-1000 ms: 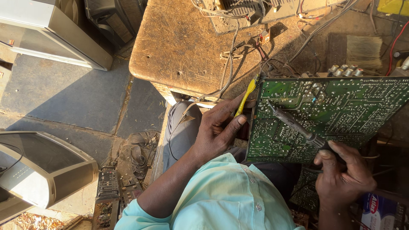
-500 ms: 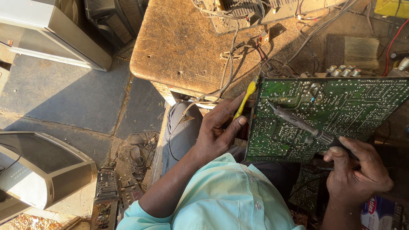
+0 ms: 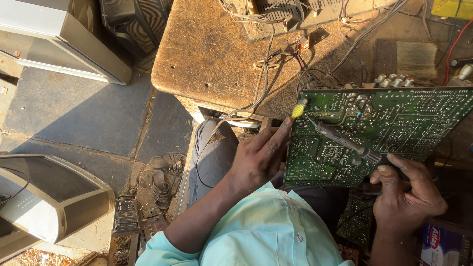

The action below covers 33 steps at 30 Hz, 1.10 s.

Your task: The person sits on the floor of a repair workshop holding a large green circuit board propped against a wooden table. They hold the board steady with one hand while using a soldering iron in the other hand to solder joints on the board, repositioning the board and continuing to solder different areas throughout the clip.

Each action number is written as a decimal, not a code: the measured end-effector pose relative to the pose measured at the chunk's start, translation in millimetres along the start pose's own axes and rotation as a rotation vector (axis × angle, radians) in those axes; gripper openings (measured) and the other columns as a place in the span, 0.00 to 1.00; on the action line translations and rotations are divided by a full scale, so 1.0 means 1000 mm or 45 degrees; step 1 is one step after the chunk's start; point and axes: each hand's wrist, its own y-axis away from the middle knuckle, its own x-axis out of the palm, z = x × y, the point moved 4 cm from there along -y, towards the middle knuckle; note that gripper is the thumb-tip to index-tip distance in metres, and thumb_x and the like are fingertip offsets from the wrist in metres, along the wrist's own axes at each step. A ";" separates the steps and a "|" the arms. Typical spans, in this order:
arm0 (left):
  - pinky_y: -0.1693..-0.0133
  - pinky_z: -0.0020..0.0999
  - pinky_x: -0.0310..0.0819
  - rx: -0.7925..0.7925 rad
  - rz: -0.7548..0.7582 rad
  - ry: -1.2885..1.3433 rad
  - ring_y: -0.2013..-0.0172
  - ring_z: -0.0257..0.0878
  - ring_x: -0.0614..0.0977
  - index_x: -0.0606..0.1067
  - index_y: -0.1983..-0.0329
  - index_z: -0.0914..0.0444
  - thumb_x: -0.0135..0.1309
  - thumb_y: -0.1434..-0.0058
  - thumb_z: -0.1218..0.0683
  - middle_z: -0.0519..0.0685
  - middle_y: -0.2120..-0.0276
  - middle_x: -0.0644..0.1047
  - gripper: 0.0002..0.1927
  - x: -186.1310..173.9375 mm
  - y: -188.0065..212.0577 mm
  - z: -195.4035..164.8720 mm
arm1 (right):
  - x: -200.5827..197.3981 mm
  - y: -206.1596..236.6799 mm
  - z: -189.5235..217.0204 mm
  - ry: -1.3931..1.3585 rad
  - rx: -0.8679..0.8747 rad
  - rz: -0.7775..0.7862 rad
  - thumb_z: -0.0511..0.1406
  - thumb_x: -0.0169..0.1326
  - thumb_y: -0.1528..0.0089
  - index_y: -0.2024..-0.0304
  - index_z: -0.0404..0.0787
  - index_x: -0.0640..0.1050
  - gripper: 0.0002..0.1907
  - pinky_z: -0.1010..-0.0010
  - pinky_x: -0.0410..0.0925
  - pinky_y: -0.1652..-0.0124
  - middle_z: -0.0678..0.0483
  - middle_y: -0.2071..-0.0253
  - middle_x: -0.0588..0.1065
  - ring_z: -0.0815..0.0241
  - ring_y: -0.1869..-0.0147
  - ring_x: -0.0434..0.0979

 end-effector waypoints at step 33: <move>0.67 0.48 0.79 -0.178 0.619 -0.003 0.70 0.55 0.81 0.61 0.24 0.63 0.55 0.38 0.62 0.62 0.63 0.78 0.37 -0.024 -0.017 -0.023 | -0.014 0.012 -0.009 -0.298 -0.036 -0.394 0.29 0.50 0.19 0.49 0.27 0.75 0.08 0.71 0.73 0.70 0.49 0.69 0.72 0.66 0.70 0.73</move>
